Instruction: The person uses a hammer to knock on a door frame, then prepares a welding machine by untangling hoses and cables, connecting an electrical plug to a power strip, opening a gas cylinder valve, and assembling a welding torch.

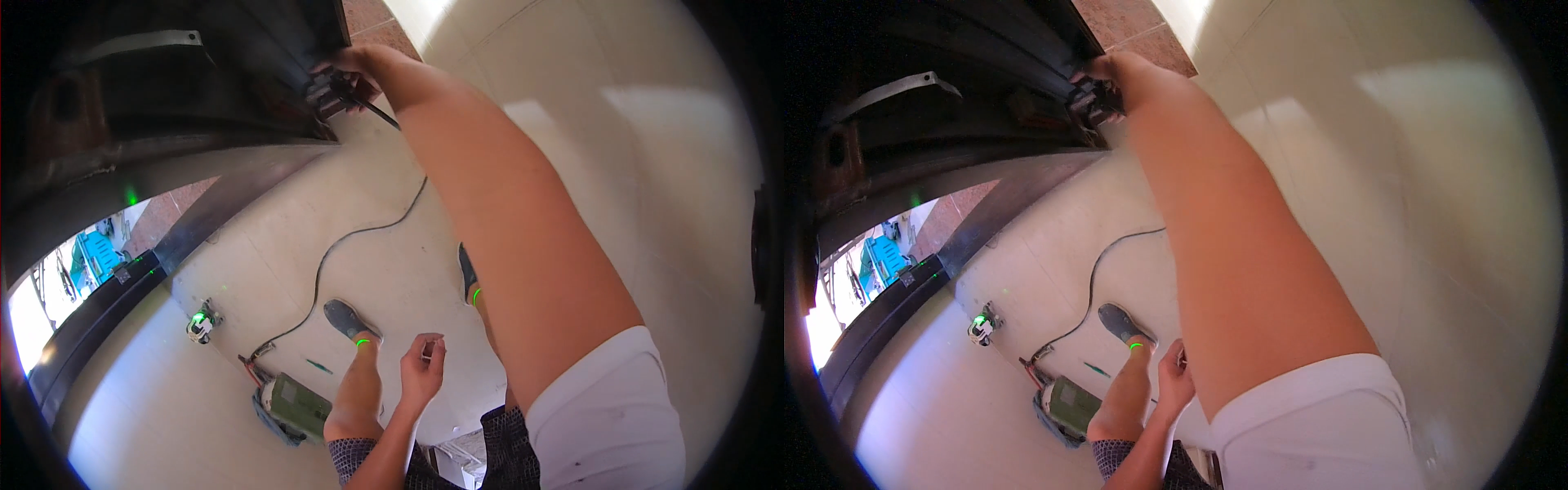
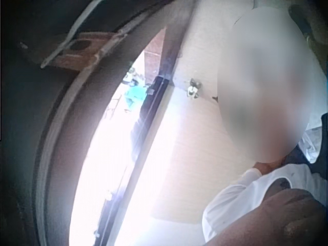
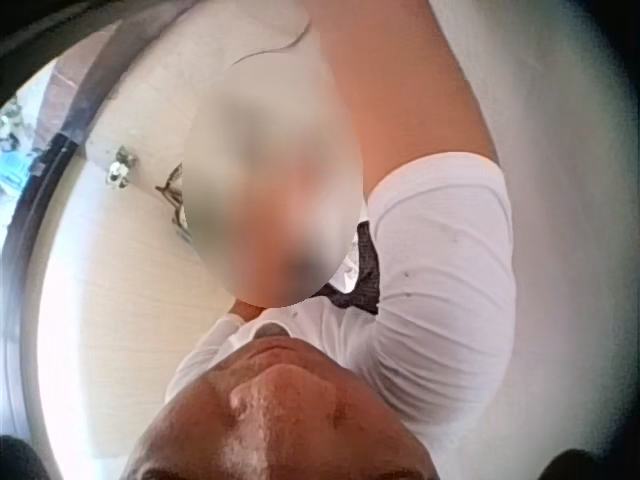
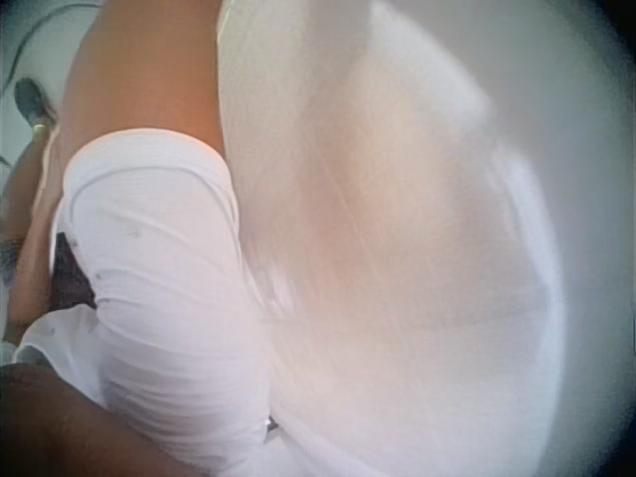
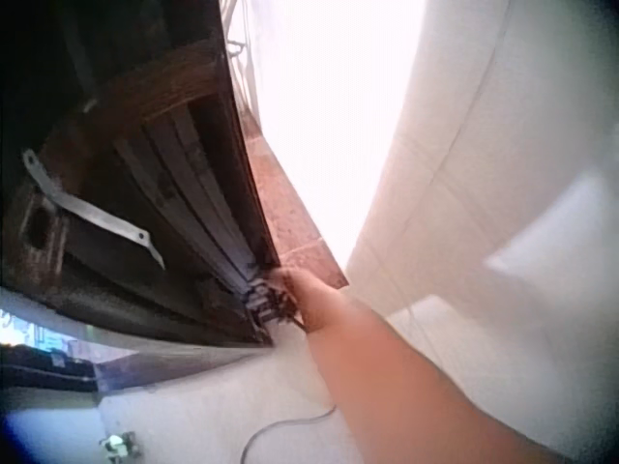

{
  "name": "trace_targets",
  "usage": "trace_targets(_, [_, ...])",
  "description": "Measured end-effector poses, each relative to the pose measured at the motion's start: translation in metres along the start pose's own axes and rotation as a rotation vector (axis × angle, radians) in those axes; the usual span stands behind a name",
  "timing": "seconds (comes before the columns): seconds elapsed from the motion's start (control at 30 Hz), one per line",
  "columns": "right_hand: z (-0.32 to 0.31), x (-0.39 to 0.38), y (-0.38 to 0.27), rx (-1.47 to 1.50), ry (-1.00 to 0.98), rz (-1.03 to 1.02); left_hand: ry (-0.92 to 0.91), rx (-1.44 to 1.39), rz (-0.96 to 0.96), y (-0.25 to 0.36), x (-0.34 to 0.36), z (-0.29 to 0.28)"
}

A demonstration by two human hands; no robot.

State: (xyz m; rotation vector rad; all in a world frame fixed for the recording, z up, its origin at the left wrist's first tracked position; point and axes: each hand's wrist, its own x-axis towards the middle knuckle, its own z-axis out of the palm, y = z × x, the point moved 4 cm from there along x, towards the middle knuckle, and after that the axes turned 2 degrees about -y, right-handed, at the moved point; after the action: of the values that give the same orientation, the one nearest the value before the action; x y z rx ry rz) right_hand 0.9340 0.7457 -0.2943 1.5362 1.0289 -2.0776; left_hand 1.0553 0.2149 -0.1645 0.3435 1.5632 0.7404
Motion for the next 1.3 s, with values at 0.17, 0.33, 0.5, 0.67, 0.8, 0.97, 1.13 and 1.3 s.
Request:
trace_targets(0.17, [-0.022, -0.080, 0.016, -0.233, 0.138, -0.315, -0.003, 0.030, -0.055, -0.008, -0.007, 0.009])
trace_targets(0.33, [-0.027, -0.133, 0.156, -0.342, 0.379, -0.411, -0.001, 0.204, -0.042, -0.038, -0.040, 0.007])
trace_targets(0.5, [0.016, -0.237, 0.323, -0.341, 0.504, -0.264, 0.105, 0.044, -0.044, -0.020, -0.087, -0.018])
trace_targets(0.67, [0.140, -0.318, 0.389, -0.527, 0.384, -0.176, 0.456, -0.152, -0.105, -0.005, -0.206, -0.095])
trace_targets(0.8, [0.204, -0.363, 0.400, -0.561, 0.189, -0.367, 0.803, -0.110, -0.101, 0.002, -0.302, -0.127])
trace_targets(0.97, [0.264, -0.406, 0.332, -0.511, -0.046, -0.384, 1.108, -0.356, -0.216, -0.040, -0.394, -0.154])
trace_targets(1.13, [0.397, -0.479, 0.298, -0.613, -0.164, -0.489, 0.945, -1.049, -0.251, -0.084, -0.392, -0.110])
trace_targets(1.3, [0.597, -0.548, 0.321, -1.266, -0.560, -1.045, 0.241, -2.228, 0.231, 0.009, -0.416, -0.168])
